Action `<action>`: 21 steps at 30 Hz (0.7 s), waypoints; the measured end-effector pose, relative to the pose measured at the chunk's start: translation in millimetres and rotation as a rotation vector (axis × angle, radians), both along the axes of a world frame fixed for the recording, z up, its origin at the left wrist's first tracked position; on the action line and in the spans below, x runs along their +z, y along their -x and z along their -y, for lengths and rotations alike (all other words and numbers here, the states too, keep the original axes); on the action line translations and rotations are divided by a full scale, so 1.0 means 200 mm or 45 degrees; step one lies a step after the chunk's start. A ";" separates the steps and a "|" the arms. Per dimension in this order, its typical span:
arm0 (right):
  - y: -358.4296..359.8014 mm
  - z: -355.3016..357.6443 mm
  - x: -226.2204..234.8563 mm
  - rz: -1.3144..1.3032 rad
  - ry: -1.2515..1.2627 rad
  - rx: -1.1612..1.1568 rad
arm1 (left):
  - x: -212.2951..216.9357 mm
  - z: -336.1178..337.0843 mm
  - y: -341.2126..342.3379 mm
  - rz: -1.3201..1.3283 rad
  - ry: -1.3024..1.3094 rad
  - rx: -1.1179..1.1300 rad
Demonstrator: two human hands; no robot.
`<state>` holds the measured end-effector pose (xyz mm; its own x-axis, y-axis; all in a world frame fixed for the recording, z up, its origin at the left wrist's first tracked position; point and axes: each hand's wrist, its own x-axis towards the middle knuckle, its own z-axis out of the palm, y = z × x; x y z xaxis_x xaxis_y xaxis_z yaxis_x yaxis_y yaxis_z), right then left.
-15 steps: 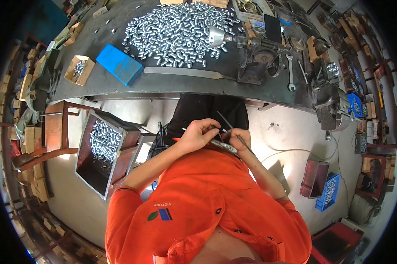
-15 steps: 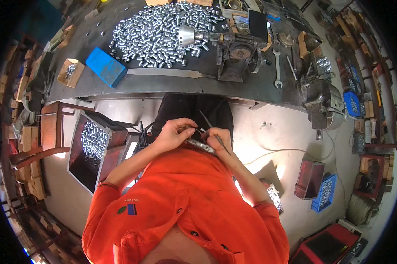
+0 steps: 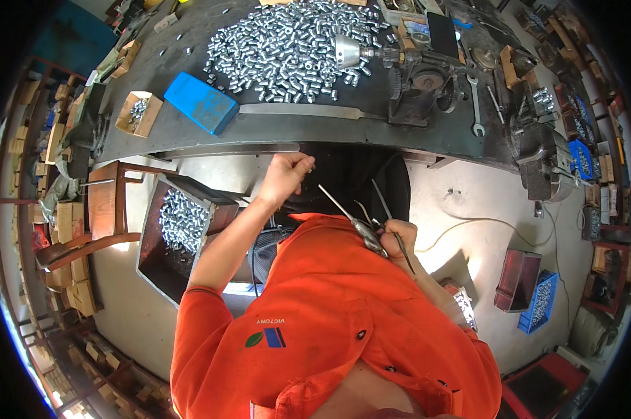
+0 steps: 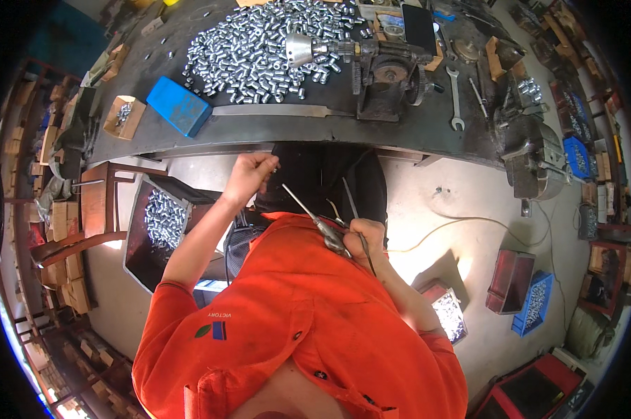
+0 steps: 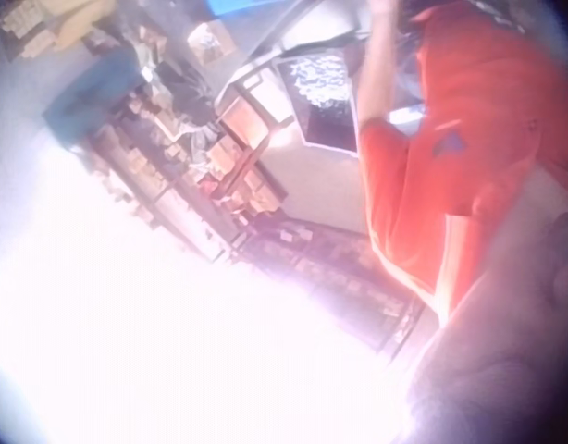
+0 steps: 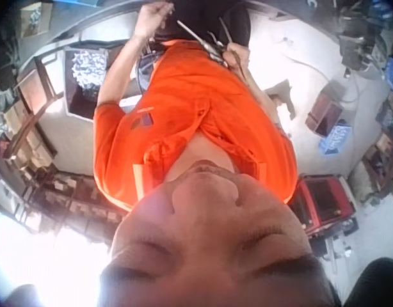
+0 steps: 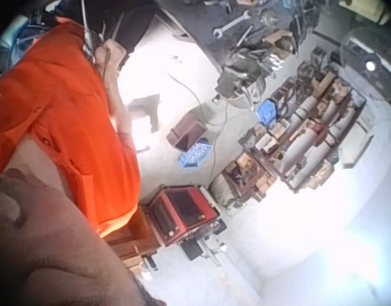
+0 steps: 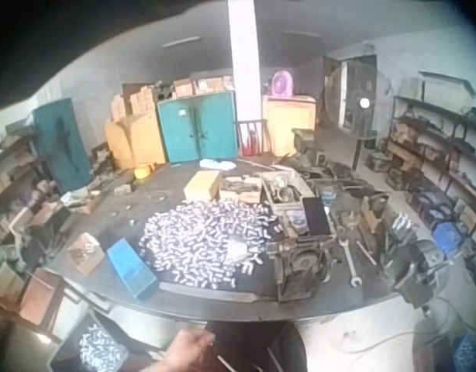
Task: The person picks up small cylindrical metal parts from a pile on a workbench and measures them using a caliper. They repeatedly measure the parts and then place them into a metal tray on the floor.
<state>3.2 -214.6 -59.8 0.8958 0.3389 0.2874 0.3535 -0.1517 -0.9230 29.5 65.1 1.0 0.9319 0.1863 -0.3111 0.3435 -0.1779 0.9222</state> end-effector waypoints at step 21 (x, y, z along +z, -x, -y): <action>-0.07 -0.04 0.04 0.028 -0.044 0.060 | -0.03 -0.06 -0.03 -0.154 0.268 -0.139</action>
